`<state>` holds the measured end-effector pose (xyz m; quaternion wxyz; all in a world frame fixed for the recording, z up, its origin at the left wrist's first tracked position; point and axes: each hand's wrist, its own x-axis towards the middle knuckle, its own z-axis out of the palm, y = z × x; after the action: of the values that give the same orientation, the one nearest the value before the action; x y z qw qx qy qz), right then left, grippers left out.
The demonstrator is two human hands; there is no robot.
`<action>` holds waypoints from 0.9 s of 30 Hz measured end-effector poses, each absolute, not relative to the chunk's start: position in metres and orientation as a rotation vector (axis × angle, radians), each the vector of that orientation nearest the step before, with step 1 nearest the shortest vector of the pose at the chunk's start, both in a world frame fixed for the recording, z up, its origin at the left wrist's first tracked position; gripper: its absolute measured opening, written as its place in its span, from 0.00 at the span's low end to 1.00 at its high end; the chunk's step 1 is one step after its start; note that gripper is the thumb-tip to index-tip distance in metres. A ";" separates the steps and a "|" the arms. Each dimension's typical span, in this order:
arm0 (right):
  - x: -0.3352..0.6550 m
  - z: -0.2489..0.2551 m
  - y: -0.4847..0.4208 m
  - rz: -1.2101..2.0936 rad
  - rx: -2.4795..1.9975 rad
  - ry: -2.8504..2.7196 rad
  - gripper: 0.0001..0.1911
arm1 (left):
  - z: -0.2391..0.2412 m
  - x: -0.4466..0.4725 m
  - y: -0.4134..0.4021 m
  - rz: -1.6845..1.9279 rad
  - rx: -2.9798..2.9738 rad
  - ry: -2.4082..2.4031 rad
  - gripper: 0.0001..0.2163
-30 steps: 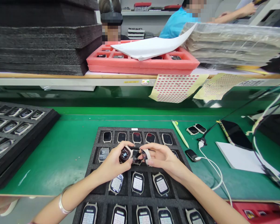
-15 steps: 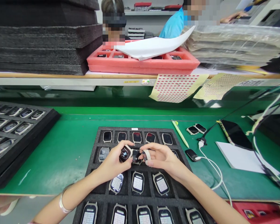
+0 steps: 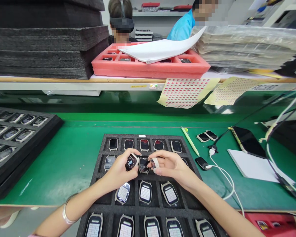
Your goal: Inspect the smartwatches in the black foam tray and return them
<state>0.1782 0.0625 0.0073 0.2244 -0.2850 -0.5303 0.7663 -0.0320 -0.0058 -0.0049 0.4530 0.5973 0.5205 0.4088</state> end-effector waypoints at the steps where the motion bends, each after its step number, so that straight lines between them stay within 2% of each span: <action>1: 0.178 0.008 0.062 2.112 -0.793 -1.463 0.18 | -0.005 -0.032 -0.006 1.005 1.474 1.293 0.15; 9: 0.179 0.006 0.063 2.117 -0.763 -1.449 0.19 | -0.007 -0.031 -0.005 1.049 1.454 1.283 0.17; 14: 0.179 0.006 0.063 2.112 -0.781 -1.438 0.17 | -0.004 -0.032 -0.005 1.026 1.485 1.309 0.14; 21: 0.179 0.006 0.062 2.108 -0.753 -1.448 0.18 | -0.005 -0.032 -0.005 1.071 1.449 1.293 0.17; 27: 0.179 0.007 0.062 2.112 -0.777 -1.437 0.17 | -0.004 -0.034 -0.006 1.047 1.460 1.314 0.15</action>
<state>0.1788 0.0624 0.0069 0.2338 -0.2829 -0.5233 0.7691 -0.0336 -0.0056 -0.0042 0.4420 0.5885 0.5295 0.4218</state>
